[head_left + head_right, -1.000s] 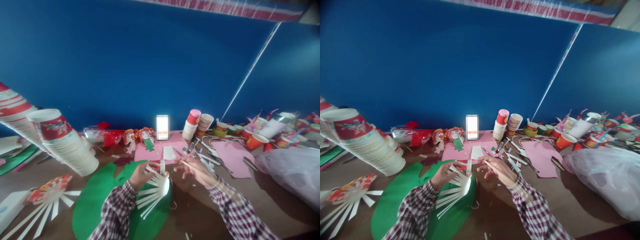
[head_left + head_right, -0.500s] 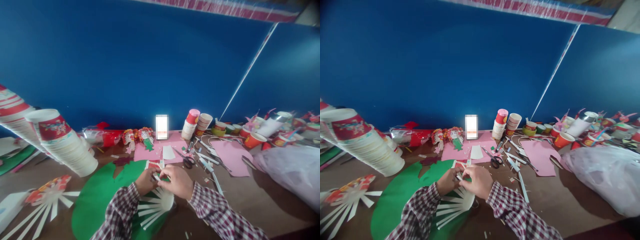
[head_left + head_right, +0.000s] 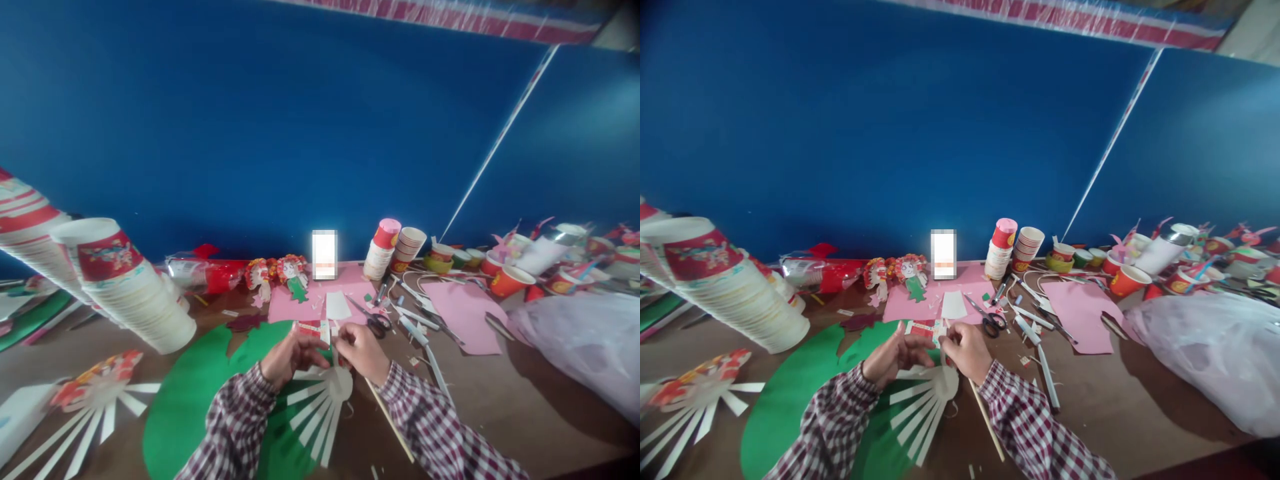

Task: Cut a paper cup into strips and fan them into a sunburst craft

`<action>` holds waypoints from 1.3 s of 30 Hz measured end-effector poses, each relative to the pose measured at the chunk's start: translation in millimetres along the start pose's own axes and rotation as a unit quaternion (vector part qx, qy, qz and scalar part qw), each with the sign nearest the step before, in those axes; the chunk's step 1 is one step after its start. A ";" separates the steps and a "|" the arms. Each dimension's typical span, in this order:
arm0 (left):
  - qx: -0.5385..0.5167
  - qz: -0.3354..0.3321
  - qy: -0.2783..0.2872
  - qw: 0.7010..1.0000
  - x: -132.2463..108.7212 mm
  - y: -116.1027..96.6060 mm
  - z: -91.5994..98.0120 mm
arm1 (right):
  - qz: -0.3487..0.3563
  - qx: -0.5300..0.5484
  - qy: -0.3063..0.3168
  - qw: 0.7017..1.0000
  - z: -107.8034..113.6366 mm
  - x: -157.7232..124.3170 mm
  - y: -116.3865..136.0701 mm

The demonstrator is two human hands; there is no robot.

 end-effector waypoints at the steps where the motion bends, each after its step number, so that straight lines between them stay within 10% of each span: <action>1: -0.004 0.023 -0.013 1.000 1.9 2.3 0.4 | 0.001 0.005 -0.002 1.000 -0.8 -0.5 1.9; 30: 0.163 -0.106 -0.138 0.971 15.6 4.6 17.0 | 0.021 0.039 -0.015 0.999 2.7 -7.7 3.2; 39: 0.107 -0.106 -0.135 0.979 14.7 4.6 16.1 | 0.001 0.109 0.099 0.989 -10.4 -6.7 -12.7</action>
Point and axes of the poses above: each hand's wrist, its own x-axis towards the middle knuckle, its own z-axis out of the back of the hand, y = z × x, the point moved 2 cm from there along x, towards the middle knuckle, and after that the axes turned 6 degrees about x, right-handed, at the moved point
